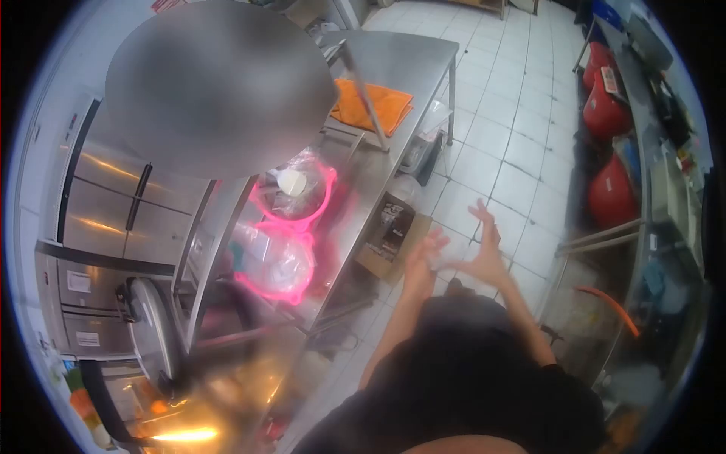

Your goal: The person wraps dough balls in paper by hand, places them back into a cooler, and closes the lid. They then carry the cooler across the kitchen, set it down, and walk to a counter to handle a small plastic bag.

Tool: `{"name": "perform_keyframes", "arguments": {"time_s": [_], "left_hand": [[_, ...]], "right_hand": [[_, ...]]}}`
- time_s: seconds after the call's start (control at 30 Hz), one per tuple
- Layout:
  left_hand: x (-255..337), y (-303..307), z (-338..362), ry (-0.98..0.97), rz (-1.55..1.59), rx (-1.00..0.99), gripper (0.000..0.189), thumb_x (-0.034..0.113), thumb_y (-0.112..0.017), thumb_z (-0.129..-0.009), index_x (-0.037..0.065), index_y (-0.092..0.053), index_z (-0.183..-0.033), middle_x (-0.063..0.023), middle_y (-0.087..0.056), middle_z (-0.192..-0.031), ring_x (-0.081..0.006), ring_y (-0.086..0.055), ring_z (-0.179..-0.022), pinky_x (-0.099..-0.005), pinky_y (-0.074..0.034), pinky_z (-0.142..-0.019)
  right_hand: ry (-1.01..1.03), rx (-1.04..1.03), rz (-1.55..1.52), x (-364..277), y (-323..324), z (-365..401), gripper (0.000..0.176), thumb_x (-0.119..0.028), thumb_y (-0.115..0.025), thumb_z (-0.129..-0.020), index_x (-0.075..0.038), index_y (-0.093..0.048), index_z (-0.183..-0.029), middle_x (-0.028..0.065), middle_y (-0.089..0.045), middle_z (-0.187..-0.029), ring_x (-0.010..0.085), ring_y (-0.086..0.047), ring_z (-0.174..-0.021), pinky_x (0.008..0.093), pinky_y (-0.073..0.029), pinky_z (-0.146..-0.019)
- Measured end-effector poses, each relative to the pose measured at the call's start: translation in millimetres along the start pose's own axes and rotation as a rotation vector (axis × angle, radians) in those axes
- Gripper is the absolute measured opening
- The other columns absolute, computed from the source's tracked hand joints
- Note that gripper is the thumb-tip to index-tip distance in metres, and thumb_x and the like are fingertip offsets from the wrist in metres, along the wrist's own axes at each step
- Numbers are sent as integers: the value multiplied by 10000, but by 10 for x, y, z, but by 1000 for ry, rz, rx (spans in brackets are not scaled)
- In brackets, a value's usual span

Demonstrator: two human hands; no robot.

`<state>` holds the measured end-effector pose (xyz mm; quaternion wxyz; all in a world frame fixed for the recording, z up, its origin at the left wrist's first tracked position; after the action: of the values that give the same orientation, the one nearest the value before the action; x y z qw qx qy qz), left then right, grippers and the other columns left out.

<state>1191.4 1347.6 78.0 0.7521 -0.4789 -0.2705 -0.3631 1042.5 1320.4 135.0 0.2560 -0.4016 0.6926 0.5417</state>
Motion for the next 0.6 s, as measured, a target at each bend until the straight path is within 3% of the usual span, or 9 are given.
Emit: {"name": "perform_keyframes", "arguments": {"time_s": [0.1,0.17,0.23,0.3,0.33,0.37,0.43,0.57,0.6], "left_hand": [[159,84,-615,-159,107,124,352,369,-485,-969,36,-581,-1036,37,-461,-685,-73,-392,-534,-251,-437,-598],[413,-119,-829,-41,317,565,329,427,-491,-952,138,-509,-795,66,-307,-595,-82,-327,-466,-244,-390,-511],[367,282,-1385,-233,36,265,394,477,-477,-941,211,-383,-667,64,-318,-573,-88,-338,-471,-258,-373,-473],[588,-335,-1566,-113,5,468,442,486,-455,-950,219,-356,-612,61,-309,-509,-90,-335,-439,-275,-330,-435],[519,-303,-1888,-44,104,413,412,451,-451,-954,218,-355,-629,57,-341,-524,-93,-362,-443,-285,-321,-410],[566,-560,-2084,16,9,393,284,382,-448,-951,174,-515,-770,60,-375,-574,-92,-366,-458,-283,-312,-391],[391,-543,-2934,5,31,189,303,329,-444,-936,109,-560,-1109,44,-451,-659,-97,-374,-466,-280,-304,-376],[480,-1261,-4565,51,-98,203,464,295,-445,-933,83,-415,-1344,-31,-533,-868,-108,-412,-543,-273,-382,-448],[544,-1334,-5104,-304,-421,148,442,261,-437,-937,81,-414,-1340,-71,-514,-996,-137,-472,-643,-295,-440,-537]], "right_hand": [[-248,-333,-501,649,302,-524,720,-232,-735,-776,-95,-302,-1334,149,-370,-1412,302,-351,-1322,558,-254,-1052],[-281,-435,-441,977,391,-925,585,-281,-690,-838,-109,-351,-1283,129,-453,-1353,302,-428,-1267,483,-382,-970],[-248,-473,-486,1393,316,-1431,464,-261,-635,-880,-123,-410,-1261,87,-596,-1163,216,-560,-1104,403,-451,-894],[-184,-493,-565,1786,196,-2004,389,-240,-601,-904,-123,-450,-1243,75,-628,-1092,165,-602,-1010,341,-484,-832],[-73,-485,-572,1843,217,-2325,374,-216,-588,-913,-120,-441,-1243,80,-626,-1087,161,-597,-1009,338,-480,-843],[-80,-506,-682,2027,154,-2617,359,-211,-574,-923,-118,-429,-1238,80,-634,-1045,155,-611,-961,333,-485,-822],[-69,-494,-669,2569,9,-3204,369,-270,-564,-924,-126,-419,-1231,106,-639,-976,194,-634,-876,353,-490,-781],[-177,-589,112,4073,-98,-4049,513,-343,-557,-870,-108,-351,-1278,201,-629,-943,379,-629,-840,462,-492,-747],[-276,-661,228,4541,-69,-4161,541,-346,-560,-860,-110,-335,-1292,208,-625,-986,393,-621,-877,479,-489,-765]]}}
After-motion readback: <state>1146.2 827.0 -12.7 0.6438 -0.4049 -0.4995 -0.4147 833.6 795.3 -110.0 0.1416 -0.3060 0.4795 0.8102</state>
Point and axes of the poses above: each hand's wrist, its own z-axis away from the middle knuckle, its own y-axis out of the back of the hand, x = y × z, the point moved 3 cm from there along -z, towards the middle knuckle
